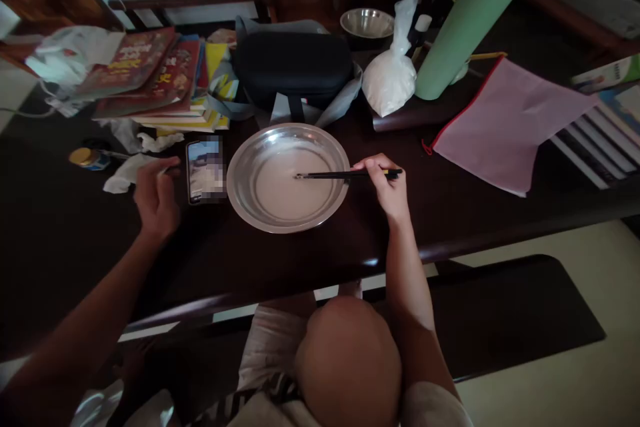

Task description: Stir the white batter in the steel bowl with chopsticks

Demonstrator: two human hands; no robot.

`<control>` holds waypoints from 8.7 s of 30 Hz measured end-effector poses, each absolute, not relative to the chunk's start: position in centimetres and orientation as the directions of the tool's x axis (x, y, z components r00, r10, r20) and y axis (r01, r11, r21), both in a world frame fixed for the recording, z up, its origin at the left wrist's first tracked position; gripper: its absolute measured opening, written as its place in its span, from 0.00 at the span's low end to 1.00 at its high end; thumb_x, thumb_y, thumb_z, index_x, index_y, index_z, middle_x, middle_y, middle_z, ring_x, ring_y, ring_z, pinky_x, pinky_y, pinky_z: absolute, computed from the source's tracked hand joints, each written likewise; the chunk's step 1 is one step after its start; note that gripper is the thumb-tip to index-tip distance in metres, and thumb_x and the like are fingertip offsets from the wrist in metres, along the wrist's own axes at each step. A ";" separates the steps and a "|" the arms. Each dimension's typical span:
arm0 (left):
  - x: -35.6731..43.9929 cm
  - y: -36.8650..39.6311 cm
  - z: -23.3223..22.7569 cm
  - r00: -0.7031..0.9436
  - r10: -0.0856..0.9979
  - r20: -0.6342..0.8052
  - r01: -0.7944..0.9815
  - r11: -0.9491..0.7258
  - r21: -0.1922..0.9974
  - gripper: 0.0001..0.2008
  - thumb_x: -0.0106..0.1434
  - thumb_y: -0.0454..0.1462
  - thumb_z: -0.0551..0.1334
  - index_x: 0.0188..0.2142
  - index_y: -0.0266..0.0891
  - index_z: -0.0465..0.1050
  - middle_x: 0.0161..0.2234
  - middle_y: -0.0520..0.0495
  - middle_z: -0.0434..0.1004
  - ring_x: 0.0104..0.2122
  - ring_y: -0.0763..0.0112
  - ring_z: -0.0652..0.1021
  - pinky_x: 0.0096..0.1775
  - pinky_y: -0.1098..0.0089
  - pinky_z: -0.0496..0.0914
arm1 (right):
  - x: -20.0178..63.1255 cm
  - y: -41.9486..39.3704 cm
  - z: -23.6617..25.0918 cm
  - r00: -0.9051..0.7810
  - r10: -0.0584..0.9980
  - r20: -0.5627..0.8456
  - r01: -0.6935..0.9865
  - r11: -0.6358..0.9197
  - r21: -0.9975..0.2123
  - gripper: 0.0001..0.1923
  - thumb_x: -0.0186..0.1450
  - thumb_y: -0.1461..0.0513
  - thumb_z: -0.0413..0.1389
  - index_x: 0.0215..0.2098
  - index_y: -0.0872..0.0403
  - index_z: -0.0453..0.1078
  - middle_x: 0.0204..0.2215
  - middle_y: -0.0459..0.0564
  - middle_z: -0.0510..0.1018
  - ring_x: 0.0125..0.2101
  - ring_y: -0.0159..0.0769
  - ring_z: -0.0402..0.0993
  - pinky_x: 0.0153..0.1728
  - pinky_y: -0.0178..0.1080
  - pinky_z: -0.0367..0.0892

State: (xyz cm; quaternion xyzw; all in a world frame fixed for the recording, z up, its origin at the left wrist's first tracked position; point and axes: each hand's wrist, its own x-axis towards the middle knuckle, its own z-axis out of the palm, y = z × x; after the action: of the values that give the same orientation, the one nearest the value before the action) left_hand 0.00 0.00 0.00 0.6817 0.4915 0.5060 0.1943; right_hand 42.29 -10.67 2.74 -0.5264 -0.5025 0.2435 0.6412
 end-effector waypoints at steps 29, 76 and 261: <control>11.5 -4.8 -2.2 0.106 0.988 -0.115 -0.376 0.146 0.915 0.22 0.65 0.55 0.68 0.48 0.42 0.79 0.54 0.43 0.85 0.59 0.51 0.80 0.60 0.53 0.76 | 42.7 -10.9 2.2 0.215 0.899 0.382 0.286 0.316 -0.905 0.16 0.69 0.45 0.63 0.32 0.44 0.84 0.31 0.46 0.86 0.36 0.40 0.84 0.44 0.46 0.77; 11.7 -4.8 -2.0 0.096 0.993 -0.064 -0.403 0.097 0.910 0.22 0.62 0.57 0.71 0.43 0.44 0.79 0.49 0.45 0.87 0.57 0.51 0.82 0.58 0.54 0.78 | 42.4 -10.8 2.2 0.330 0.856 0.398 0.265 0.320 -0.910 0.20 0.68 0.41 0.62 0.30 0.45 0.81 0.28 0.44 0.84 0.32 0.39 0.83 0.40 0.46 0.80; 11.7 -4.6 -1.8 0.086 0.996 -0.033 -0.401 0.065 0.914 0.19 0.64 0.54 0.71 0.42 0.43 0.78 0.46 0.45 0.86 0.59 0.52 0.80 0.59 0.56 0.77 | 42.4 -10.7 2.2 0.289 0.844 0.452 0.265 0.383 -0.885 0.21 0.70 0.43 0.60 0.27 0.44 0.81 0.27 0.45 0.84 0.35 0.40 0.81 0.44 0.48 0.77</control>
State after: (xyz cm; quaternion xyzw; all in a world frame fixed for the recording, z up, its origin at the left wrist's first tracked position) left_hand 11.73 -4.65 -1.82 0.3925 0.3791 0.5598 0.6236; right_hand 42.39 -10.71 2.16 -0.5046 -0.5492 0.2320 0.6244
